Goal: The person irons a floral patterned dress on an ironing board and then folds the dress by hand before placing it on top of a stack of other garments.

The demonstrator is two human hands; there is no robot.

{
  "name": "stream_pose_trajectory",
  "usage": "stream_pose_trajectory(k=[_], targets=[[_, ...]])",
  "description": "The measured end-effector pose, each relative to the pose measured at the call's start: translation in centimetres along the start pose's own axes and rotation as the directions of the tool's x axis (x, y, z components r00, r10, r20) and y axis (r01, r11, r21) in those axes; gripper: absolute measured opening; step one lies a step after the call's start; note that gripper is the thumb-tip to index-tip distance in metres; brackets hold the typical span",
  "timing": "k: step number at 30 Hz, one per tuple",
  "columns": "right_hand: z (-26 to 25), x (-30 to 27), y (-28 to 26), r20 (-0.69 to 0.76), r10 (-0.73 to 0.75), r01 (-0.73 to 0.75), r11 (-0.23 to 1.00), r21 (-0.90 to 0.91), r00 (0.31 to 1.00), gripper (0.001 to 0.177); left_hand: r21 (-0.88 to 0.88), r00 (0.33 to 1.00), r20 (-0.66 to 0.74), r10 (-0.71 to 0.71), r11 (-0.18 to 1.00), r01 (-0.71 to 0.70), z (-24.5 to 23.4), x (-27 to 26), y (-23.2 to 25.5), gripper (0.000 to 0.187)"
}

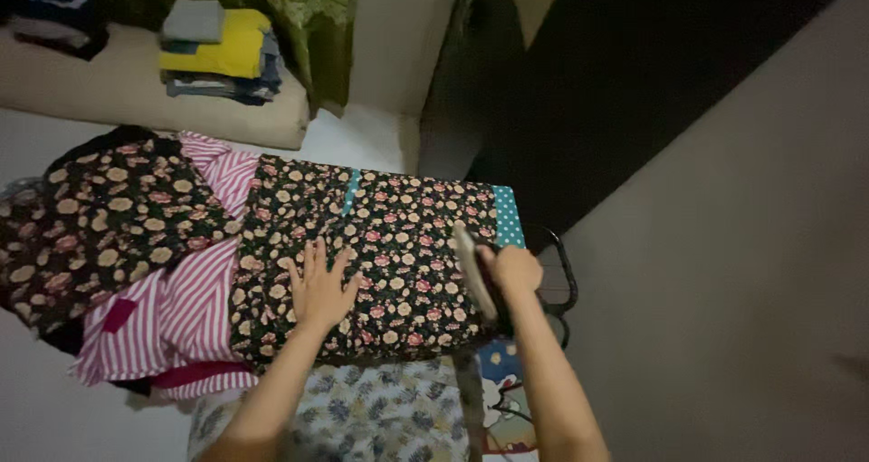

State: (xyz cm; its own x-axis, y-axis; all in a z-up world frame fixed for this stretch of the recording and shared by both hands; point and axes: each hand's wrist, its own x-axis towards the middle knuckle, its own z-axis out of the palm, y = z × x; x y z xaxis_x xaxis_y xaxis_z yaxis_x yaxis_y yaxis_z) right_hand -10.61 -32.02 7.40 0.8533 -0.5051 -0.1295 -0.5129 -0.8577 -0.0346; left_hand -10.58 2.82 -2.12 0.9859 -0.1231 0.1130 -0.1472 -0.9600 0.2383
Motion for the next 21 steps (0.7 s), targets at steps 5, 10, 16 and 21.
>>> stream_pose_trajectory(k=[5, 10, 16, 21], targets=[[-0.9, 0.7, -0.8, 0.087, -0.044, 0.042, 0.999, 0.03, 0.995, 0.084, -0.101, 0.994, -0.099, -0.036, 0.995, 0.026, 0.4, 0.5, -0.4, 0.051], [-0.8, -5.0, -6.3, 0.338, -0.244, 0.271, 0.962, -0.032, 0.909, 0.081, -0.174, 0.964, -0.243, -0.111, 0.982, 0.069, 0.7, 1.8, -1.0, 0.04], [-0.7, -8.2, -10.8, 0.07, -0.48, 0.484, 0.872, -0.074, 0.875, 0.075, -0.139, 0.974, -0.176, -0.139, 0.984, 0.115, -1.0, 3.5, -1.3, 0.037], [-1.5, -2.8, -14.7, 0.144, -0.365, 0.37, 0.929, -0.009, 0.92, 0.072, -0.131, 0.97, -0.196, -0.145, 0.984, 0.121, -1.2, 3.0, -1.2, 0.04]])
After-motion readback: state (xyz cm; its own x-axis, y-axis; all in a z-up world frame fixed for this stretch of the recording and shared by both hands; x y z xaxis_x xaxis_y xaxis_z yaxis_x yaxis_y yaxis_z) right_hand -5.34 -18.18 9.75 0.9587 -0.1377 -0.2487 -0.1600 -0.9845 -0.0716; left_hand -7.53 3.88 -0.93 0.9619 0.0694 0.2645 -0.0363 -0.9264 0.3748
